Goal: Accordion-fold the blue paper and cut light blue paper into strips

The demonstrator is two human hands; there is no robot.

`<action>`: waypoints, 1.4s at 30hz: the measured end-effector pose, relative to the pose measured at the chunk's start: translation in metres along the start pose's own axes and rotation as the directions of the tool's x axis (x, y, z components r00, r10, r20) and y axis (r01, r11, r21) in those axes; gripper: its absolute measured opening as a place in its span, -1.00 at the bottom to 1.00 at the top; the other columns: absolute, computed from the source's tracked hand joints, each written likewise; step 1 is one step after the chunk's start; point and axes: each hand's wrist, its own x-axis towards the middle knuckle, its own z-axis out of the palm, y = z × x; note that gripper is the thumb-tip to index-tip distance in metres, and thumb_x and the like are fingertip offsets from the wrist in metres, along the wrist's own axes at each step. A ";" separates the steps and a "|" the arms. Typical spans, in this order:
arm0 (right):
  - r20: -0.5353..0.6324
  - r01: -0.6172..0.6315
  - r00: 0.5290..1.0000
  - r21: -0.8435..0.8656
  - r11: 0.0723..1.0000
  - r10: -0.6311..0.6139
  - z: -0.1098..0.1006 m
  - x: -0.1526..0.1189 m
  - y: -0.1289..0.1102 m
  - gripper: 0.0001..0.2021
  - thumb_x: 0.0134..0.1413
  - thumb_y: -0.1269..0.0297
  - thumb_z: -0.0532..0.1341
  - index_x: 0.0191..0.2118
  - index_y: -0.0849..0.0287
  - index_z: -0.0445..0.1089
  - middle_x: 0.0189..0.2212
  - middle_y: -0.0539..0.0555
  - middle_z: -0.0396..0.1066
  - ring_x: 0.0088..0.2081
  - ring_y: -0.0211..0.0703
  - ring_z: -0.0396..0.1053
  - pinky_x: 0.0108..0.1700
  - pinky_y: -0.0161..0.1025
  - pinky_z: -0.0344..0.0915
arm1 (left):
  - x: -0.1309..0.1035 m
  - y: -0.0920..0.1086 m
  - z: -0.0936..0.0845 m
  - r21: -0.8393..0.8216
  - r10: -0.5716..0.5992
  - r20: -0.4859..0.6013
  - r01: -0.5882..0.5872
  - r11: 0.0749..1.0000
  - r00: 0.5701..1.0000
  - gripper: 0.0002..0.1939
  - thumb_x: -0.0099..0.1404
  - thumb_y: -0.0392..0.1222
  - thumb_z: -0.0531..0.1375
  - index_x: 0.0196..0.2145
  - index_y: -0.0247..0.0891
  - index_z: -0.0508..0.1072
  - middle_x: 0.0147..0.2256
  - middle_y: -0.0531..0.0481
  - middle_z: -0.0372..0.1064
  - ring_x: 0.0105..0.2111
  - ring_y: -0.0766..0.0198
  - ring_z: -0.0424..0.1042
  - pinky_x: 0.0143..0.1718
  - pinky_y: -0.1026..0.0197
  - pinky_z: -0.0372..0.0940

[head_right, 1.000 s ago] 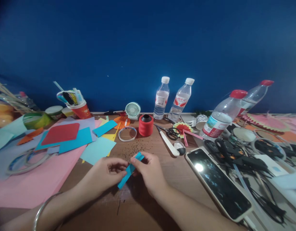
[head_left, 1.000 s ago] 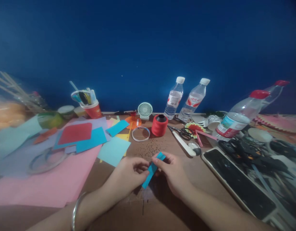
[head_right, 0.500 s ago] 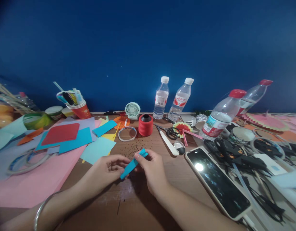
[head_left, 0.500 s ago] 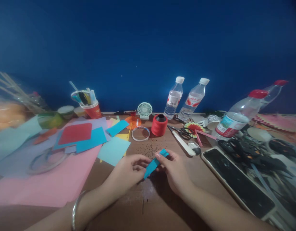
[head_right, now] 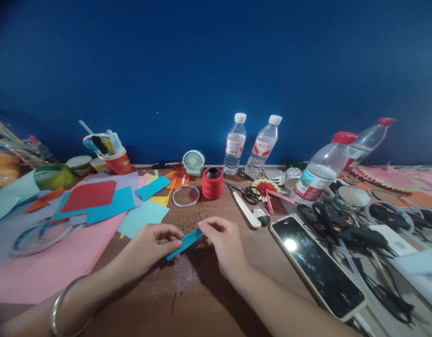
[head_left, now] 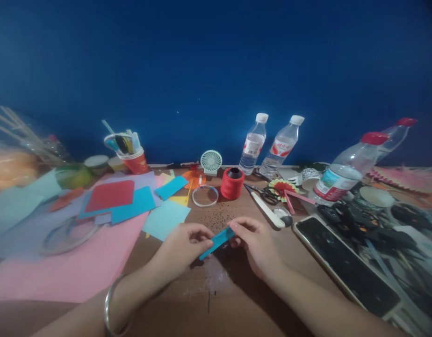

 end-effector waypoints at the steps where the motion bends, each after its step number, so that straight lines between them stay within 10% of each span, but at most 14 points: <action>1: 0.036 0.013 0.999 -0.052 0.999 -0.011 -0.003 0.002 -0.003 -0.84 -0.13 0.19 0.29 -0.48 0.18 0.43 -0.60 -0.06 0.34 -0.57 -0.29 0.24 -0.50 -0.32 0.20 | 0.000 0.001 -0.002 0.025 0.013 -0.004 -0.013 1.000 1.000 -0.82 0.15 -0.16 0.11 -0.35 -0.31 0.41 -0.56 0.05 0.35 -0.58 0.31 0.34 -0.59 0.30 0.17; 15: 0.363 0.271 0.929 -0.543 0.795 -0.068 -0.001 0.002 -0.013 -0.94 -0.14 0.33 0.27 -0.50 0.09 0.51 -0.54 -0.02 0.46 -0.44 -0.14 0.34 -0.38 -0.26 0.13 | 0.002 0.002 -0.008 0.349 0.164 0.037 -0.166 0.922 0.986 -0.83 0.15 -0.18 0.10 -0.43 -0.24 0.49 -0.46 0.07 0.45 -0.42 0.26 0.35 -0.42 0.28 0.14; 31: 0.467 0.269 0.884 -0.546 0.794 0.021 -0.021 0.014 -0.015 -0.73 -0.02 0.48 0.12 -0.26 0.05 0.47 -0.45 -0.04 0.49 -0.53 -0.21 0.39 -0.44 -0.27 0.29 | 0.006 -0.001 -0.027 0.454 0.185 0.147 -0.233 0.860 0.972 -0.68 0.11 -0.34 0.06 -0.26 -0.12 0.53 -0.26 0.05 0.49 -0.25 0.20 0.41 -0.23 0.21 0.21; 42: 0.518 0.506 0.844 -0.685 0.524 -0.139 -0.019 0.012 -0.016 -0.78 -0.10 0.54 0.19 -0.35 0.07 0.45 -0.43 0.01 0.43 -0.36 -0.12 0.35 -0.30 -0.22 0.21 | 0.001 -0.001 -0.016 0.707 0.265 0.124 -0.273 0.652 0.956 -0.68 0.16 -0.43 -0.02 -0.30 -0.22 0.50 -0.34 -0.02 0.43 -0.28 0.18 0.36 -0.19 0.15 0.20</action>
